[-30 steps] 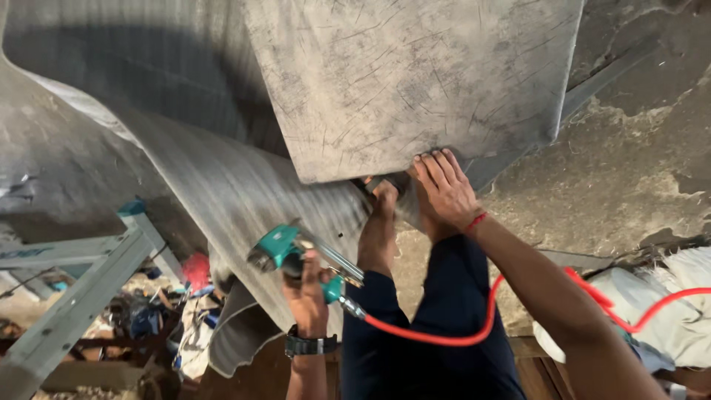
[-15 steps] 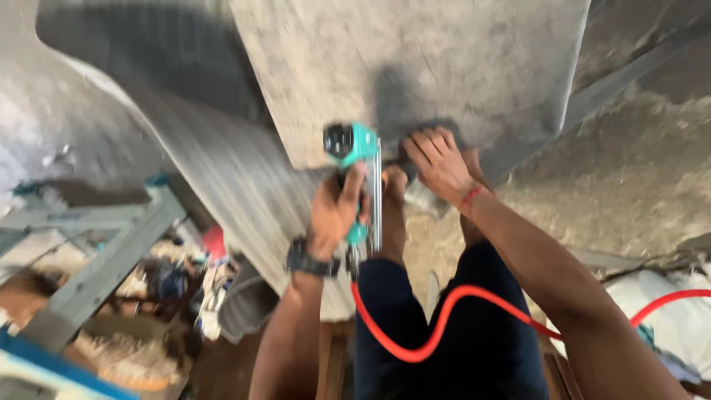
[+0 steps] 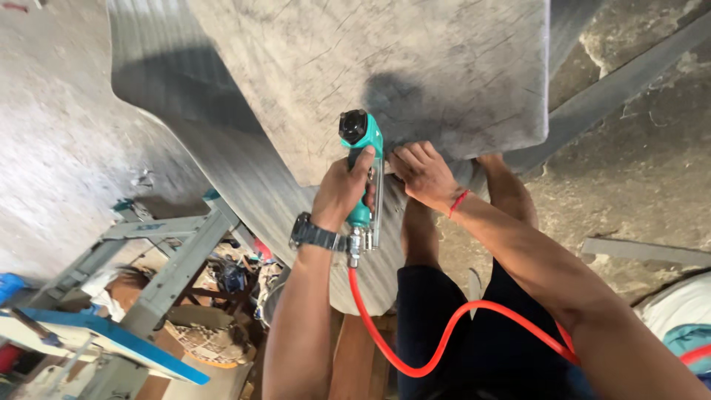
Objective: The person attaches grey fabric and foam padding to a wooden furniture frame using a pneumatic stapler, pulling the material tight by hand and securing it around the edges.
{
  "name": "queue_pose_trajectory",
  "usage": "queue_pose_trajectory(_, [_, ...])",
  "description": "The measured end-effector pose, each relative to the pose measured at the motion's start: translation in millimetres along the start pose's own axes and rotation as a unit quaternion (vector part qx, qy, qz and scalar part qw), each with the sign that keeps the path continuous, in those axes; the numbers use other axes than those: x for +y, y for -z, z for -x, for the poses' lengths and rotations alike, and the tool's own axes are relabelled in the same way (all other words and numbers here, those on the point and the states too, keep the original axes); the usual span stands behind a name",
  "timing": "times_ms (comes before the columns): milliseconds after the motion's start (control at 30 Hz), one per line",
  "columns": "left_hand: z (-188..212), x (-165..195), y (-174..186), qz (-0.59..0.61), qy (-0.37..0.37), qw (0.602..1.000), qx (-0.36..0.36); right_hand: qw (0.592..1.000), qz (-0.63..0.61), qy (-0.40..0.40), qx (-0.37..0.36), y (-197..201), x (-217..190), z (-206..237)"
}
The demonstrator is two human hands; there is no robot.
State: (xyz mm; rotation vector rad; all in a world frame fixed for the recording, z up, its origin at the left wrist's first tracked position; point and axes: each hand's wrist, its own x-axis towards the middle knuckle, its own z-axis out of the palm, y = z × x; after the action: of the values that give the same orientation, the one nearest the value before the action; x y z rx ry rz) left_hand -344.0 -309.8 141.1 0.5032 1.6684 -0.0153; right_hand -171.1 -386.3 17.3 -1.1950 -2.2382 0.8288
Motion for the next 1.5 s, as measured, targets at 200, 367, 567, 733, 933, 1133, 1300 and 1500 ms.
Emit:
queue_pose_trajectory(200, [-9.4,20.0,-3.4,-0.049,0.028,0.998,0.004,0.992,-0.088,-0.024,0.090,-0.4,-19.5,28.9])
queue_pose_trajectory(367, [-6.2,27.7,-2.6,-0.037,0.085,0.996,0.004,0.655,-0.573,-0.490,0.045,-91.9,-45.0,63.7])
queue_pose_trajectory(567, [-6.8,21.4,5.5,0.006,0.127,0.992,-0.016,0.132,-0.731,-0.600,0.297,-207.9,-1.0,0.4])
queue_pose_trajectory(733, [-12.8,20.0,18.9,0.029,0.122,0.989,-0.076,0.110,-0.700,-0.646,0.284,-203.7,-9.8,-19.8])
queue_pose_trajectory(933, [-20.5,15.4,23.6,0.061,0.112,0.988,-0.087,0.093,-0.680,-0.673,0.276,-162.4,-35.9,-17.9])
queue_pose_trajectory(1133, [-29.0,23.1,16.4,0.060,0.132,0.987,-0.070,0.068,-0.672,-0.684,0.276,-124.7,-48.2,-36.3])
queue_pose_trajectory(1300, [-24.6,22.4,-5.3,0.001,0.119,0.991,-0.064,0.017,-0.681,-0.684,0.263,-108.0,-53.0,-42.0])
queue_pose_trajectory(1500, [-17.5,40.1,-9.5,0.042,0.153,0.987,-0.024,-0.027,-0.691,-0.673,0.262,-77.5,-46.5,-54.4])
